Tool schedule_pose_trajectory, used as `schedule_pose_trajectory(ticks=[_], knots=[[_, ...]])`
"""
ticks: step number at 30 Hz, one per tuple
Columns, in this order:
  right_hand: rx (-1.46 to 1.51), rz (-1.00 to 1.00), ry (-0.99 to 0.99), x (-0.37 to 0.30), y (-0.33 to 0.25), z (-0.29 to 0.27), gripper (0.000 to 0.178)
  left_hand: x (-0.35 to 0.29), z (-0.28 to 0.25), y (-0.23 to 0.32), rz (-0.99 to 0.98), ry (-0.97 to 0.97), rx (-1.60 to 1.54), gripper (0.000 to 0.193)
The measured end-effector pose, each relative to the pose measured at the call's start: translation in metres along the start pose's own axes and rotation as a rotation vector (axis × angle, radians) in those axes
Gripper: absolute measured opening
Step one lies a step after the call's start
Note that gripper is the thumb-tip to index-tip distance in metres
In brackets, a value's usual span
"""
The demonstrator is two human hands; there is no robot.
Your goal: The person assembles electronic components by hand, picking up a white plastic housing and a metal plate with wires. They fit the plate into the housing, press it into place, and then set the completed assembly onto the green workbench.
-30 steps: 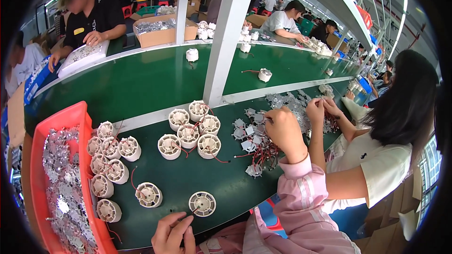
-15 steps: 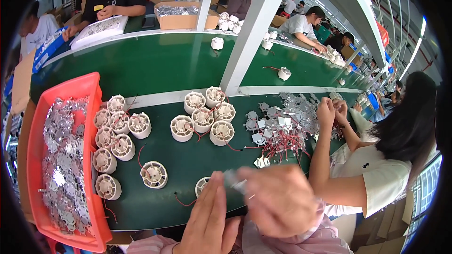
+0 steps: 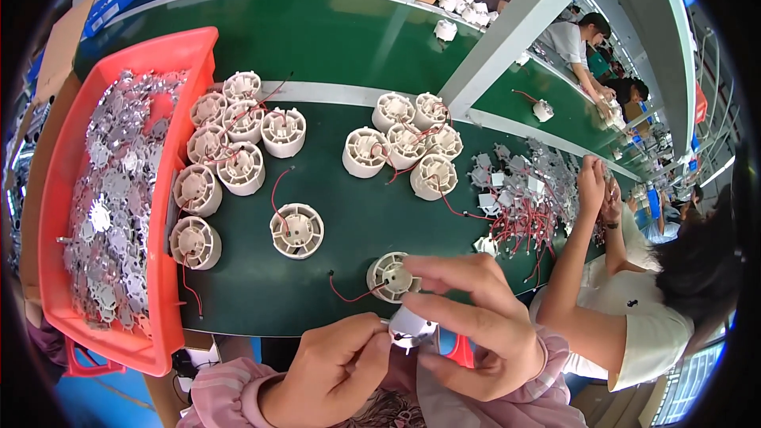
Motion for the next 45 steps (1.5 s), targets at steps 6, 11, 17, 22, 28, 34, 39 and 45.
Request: schedule_pose_trajectory(ticks=[6,11,17,22,28,34,39,45], knots=[[-0.050,0.055,-0.130,-0.021,0.009,0.020,0.045,0.001,-0.002,0.003,0.080,0.037,0.331,0.013],[-0.058,0.120,-0.187,-0.028,0.013,0.023,0.047,0.003,0.000,0.000,0.124,-0.013,0.340,0.007],[-0.031,0.165,-0.295,-0.033,0.015,0.031,0.047,0.005,0.010,0.002,0.171,-0.102,0.545,0.005],[-0.139,0.216,-0.254,-0.030,0.026,0.026,0.047,0.013,0.008,-0.003,0.176,-0.112,0.525,0.020],[-0.175,0.230,-0.309,-0.019,0.058,0.022,0.047,0.021,0.005,0.008,0.364,0.251,0.847,0.047],[-0.099,0.258,-0.370,-0.018,0.065,0.029,0.047,0.033,0.011,-0.014,0.378,0.260,0.907,0.066],[-0.082,0.286,-0.393,-0.017,0.066,0.028,0.047,0.037,0.012,-0.018,0.399,0.141,0.851,0.065],[-0.076,0.306,-0.415,-0.019,0.067,0.030,0.047,0.036,0.010,-0.019,0.407,0.139,0.835,0.066]])
Point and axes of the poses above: each hand's wrist, its own x-axis towards the middle knuckle, its own z-axis out of the palm, y = z × x, the point moved 9 cm from there along x, towards the middle knuckle, and after that the axes turned 10 degrees about -z, right-handed, at the moved point
